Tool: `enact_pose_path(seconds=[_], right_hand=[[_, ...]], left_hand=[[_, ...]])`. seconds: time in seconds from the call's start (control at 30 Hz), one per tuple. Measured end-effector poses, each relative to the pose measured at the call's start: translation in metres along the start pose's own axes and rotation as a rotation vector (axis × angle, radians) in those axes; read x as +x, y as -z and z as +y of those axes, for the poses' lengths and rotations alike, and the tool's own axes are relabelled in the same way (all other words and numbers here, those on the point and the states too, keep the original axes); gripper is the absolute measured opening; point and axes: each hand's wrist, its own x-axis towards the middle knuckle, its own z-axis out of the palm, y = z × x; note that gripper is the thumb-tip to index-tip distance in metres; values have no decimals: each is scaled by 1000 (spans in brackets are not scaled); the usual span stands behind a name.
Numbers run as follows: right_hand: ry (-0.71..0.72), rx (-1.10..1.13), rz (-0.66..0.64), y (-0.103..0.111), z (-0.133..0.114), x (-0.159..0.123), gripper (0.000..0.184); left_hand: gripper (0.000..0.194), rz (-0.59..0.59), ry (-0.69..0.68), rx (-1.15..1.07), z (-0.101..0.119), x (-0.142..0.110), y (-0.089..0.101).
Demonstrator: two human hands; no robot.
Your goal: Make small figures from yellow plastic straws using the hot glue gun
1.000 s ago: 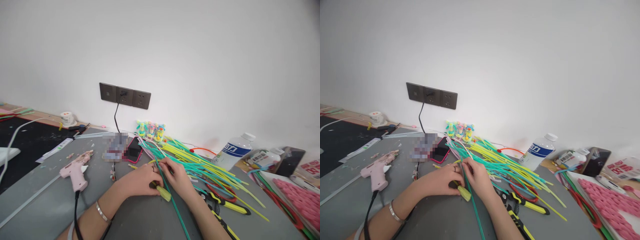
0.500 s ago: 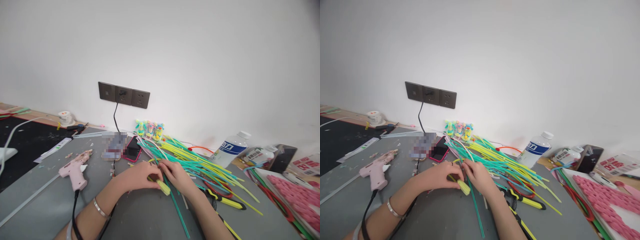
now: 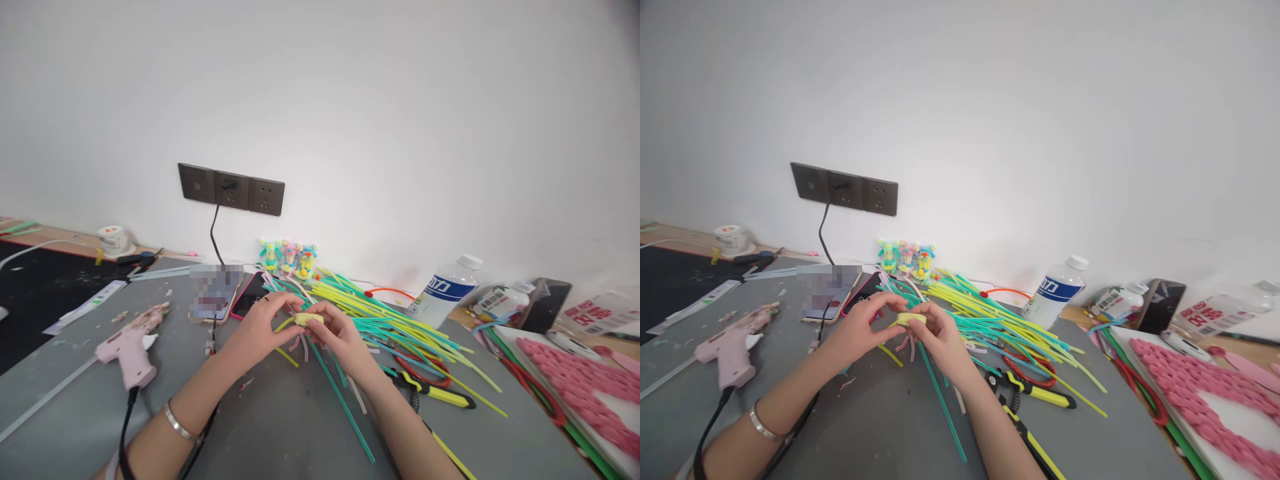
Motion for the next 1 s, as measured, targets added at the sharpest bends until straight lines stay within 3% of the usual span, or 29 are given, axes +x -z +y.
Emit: enact_pose_path(seconds=[0.1, 0.4, 0.7, 1.0], right_hand=[[40, 29, 32, 3, 1, 1, 31], [98, 43, 1, 5, 7, 2, 34], [160, -205, 79, 4, -2, -3, 20], [387, -487, 166, 3, 3, -4, 9]], left_hand=[[32, -21, 23, 0, 2, -1, 0], [12, -2, 22, -65, 8, 1, -1], [9, 60, -90, -34, 5, 1, 0], [10, 86, -77, 19, 6, -1, -2]])
